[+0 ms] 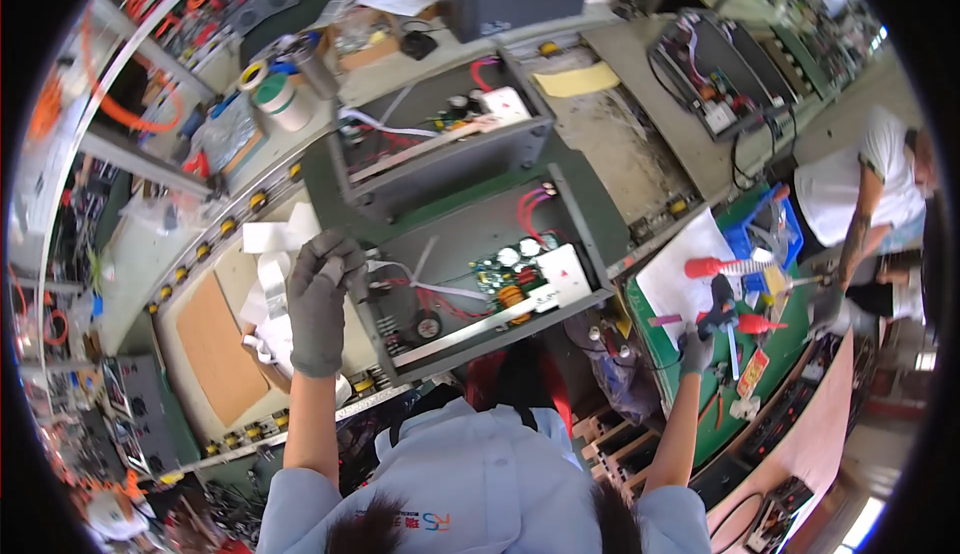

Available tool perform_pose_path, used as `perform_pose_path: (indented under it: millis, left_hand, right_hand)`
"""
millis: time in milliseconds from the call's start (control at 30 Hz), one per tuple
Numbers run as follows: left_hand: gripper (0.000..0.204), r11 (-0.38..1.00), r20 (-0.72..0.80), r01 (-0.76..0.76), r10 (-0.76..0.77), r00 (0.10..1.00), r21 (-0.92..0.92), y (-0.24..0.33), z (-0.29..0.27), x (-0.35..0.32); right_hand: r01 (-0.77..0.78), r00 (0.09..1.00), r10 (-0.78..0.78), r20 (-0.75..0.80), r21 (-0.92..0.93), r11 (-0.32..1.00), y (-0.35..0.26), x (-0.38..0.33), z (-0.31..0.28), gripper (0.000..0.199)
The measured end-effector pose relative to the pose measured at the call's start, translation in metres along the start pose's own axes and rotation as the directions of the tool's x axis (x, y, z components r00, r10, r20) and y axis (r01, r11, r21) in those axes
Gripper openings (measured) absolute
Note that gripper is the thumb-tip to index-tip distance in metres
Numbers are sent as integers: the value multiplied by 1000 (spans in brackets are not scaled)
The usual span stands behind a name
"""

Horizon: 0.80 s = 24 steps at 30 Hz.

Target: Assembling and labeling solar inverter housing units on a production line.

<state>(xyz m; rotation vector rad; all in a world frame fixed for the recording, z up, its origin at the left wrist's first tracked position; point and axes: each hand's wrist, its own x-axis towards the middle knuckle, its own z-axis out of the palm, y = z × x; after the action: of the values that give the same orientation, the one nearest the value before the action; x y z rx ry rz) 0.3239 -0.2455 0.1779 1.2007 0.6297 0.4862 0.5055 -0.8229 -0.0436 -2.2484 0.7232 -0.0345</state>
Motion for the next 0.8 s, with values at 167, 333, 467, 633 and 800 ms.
perform_pose_path:
  millis: [167, 333, 467, 633, 800]
  left_hand:
    - [31, 999, -59, 17, -20, 998, -47, 1, -71, 18]
    - [37, 993, -86, 121, -122, 989, -6, -20, -94, 63]
    - [45, 945, -134, 262, -238, 962, 198, -43, -83, 142]
    - [52, 876, -251, 376, -308, 918, 302, -37, -44, 228]
    - [61, 807, -233, 310, -219, 947, 502, -46, -32, 255]
  right_hand:
    - [-16, 976, -31, -214, -212, 977, -23, -78, -19, 45]
    - [393, 911, -321, -261, 307, 867, -123, -131, 11, 22]
    - [357, 859, -495, 128, 542, 761, -266, -87, 79, 38]
    - [107, 587, -435, 683, 467, 878, -371, 10, 215, 56]
    - [80, 410, -307, 859, 302, 950, -422, 21, 300, 72]
